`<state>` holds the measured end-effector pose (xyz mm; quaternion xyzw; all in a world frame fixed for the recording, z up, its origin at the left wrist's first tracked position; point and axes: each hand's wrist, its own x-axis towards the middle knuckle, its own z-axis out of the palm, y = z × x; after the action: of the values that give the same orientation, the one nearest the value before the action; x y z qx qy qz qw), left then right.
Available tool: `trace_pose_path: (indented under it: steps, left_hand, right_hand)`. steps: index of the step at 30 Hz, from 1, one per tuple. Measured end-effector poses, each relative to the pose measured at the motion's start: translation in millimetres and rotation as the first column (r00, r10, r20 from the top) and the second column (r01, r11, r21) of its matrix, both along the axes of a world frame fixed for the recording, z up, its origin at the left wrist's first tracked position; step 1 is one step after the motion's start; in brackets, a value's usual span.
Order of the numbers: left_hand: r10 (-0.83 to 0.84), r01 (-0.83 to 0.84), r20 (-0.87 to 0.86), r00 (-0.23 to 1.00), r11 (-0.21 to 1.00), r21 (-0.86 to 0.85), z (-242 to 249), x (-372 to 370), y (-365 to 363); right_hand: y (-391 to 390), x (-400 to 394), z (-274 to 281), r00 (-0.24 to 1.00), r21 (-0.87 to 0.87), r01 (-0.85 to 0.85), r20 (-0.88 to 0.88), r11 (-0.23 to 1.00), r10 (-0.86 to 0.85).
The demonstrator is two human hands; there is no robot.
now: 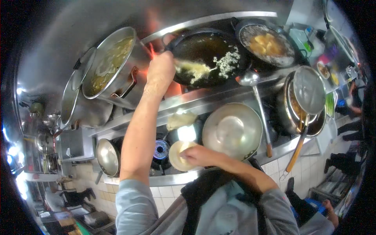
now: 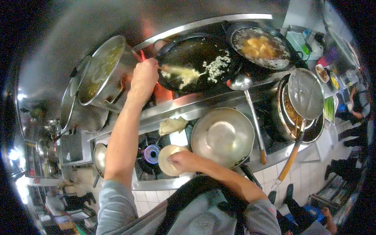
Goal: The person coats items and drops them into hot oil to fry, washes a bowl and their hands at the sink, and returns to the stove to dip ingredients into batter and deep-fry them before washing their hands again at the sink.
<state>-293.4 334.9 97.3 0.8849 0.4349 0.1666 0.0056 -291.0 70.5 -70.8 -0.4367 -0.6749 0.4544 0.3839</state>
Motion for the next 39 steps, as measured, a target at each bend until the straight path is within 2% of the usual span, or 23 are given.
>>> trace_pose_path:
  steps: [2,3,5,10,13,18,19,21,22,24,28,31,33,39]
  left_hand:
    - [-0.112,0.108,0.151,0.982,0.993,0.039,1.8,3.0,-4.2]
    - [-0.112,0.107,0.151,0.982,0.994,0.039,1.7,2.5,-4.8]
    - [-0.091,0.068,0.353,0.931,0.995,0.075,2.3,2.8,-5.5]
    - [-0.065,0.052,0.343,0.937,0.997,0.048,16.0,0.0,-10.5]
    - [-0.098,0.085,0.273,0.957,0.995,0.057,18.6,1.6,-13.1]
    - [-0.059,0.054,0.141,0.988,0.998,0.042,22.9,5.7,-16.1]
    - [-0.062,0.056,0.142,0.988,0.998,0.043,20.4,9.3,-16.1]
    - [-0.138,0.117,0.282,0.949,0.989,0.091,11.7,20.1,-12.1]
    - [-0.144,0.123,0.285,0.948,0.988,0.09,9.0,25.1,-7.7]
    - [-0.085,0.077,0.178,0.98,0.996,0.055,4.1,35.9,0.9]
    - [-0.088,0.091,0.145,0.985,0.996,-0.012,-9.8,53.5,16.5]
    - [-0.145,0.151,0.214,0.966,0.988,-0.014,-20.5,61.7,23.7]
    - [-0.111,0.118,0.348,0.931,0.993,-0.001,-23.3,63.9,22.0]
    - [-0.13,0.146,0.357,0.925,0.989,-0.019,-27.4,52.9,24.4]
  right_hand:
    - [-0.2,2.9,2.0,1.0,-0.004,-0.003,0.013,1.0,0.003]
    - [0.0,3.3,1.1,1.0,-0.007,0.001,0.013,1.0,-0.001]
    - [1.2,4.7,-1.8,1.0,-0.008,0.003,0.012,1.0,-0.003]
    - [2.2,6.7,-2.1,1.0,-0.021,-0.001,0.017,1.0,0.002]
    - [2.5,7.9,1.8,0.999,-0.071,-0.022,0.043,0.997,0.025]
    - [1.5,7.0,-4.6,1.0,-0.063,-0.016,0.023,0.998,0.018]
    - [1.3,7.0,-5.5,1.0,-0.057,-0.014,0.019,0.998,0.015]
    - [0.5,7.4,-4.4,0.999,-0.061,-0.018,0.039,0.998,0.02]
    - [0.2,8.2,-3.8,0.998,-0.068,-0.024,0.057,0.997,0.027]
    - [-0.2,9.6,-5.4,0.999,-0.068,-0.008,0.047,0.998,0.011]
    - [-0.2,15.0,-4.1,0.998,-0.075,0.036,0.061,0.996,-0.032]
    - [0.3,16.2,-7.6,0.998,-0.036,0.057,0.009,0.998,-0.056]
    - [0.6,17.5,-4.0,0.998,-0.036,0.056,0.026,0.998,-0.056]
    - [2.3,9.9,-6.4,0.999,-0.04,0.04,0.032,0.998,-0.039]
